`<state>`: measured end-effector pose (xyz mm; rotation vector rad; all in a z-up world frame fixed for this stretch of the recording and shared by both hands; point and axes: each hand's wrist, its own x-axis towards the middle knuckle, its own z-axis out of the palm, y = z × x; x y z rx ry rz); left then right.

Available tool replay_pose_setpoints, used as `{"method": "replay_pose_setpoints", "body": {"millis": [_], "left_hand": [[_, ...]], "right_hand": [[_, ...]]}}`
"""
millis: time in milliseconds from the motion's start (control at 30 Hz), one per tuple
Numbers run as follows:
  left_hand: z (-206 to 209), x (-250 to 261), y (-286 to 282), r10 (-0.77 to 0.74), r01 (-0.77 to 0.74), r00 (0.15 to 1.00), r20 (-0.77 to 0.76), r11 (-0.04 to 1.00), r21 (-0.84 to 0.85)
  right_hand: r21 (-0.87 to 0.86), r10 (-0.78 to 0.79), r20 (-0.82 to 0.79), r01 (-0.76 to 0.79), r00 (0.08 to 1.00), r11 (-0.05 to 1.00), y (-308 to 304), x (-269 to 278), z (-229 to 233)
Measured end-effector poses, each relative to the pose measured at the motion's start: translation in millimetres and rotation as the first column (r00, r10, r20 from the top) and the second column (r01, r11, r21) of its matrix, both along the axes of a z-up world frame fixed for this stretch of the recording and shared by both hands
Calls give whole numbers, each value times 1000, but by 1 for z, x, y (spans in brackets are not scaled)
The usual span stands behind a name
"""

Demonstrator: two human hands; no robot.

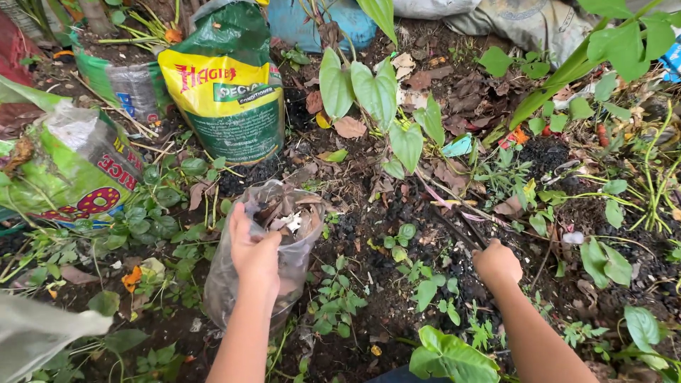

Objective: Collecting dried leaves and garden debris from the ground using tongs and placing them into a plastic bag.

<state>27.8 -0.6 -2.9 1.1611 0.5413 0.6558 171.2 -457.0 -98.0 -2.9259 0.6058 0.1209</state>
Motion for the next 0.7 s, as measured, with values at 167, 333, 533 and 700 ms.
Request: {"method": "replay_pose_setpoints", "body": {"millis": [167, 333, 533, 700], "left_hand": [[5, -4, -1, -17, 16, 999, 46, 1000, 13], [21, -5, -11, -18, 18, 1000, 7, 999, -43], [13, -3, -15, -25, 25, 999, 32, 1000, 2], [23, -8, -14, -29, 28, 999, -16, 997, -74]], "right_hand": [[35, 47, -30, -46, 998, 998, 7, 17, -9], [36, 31, 3, -31, 1000, 999, 18, 39, -12], [122, -88, 40, 82, 995, 989, 20, 57, -21], [116, -79, 45, 74, 996, 990, 28, 84, -30]]}}
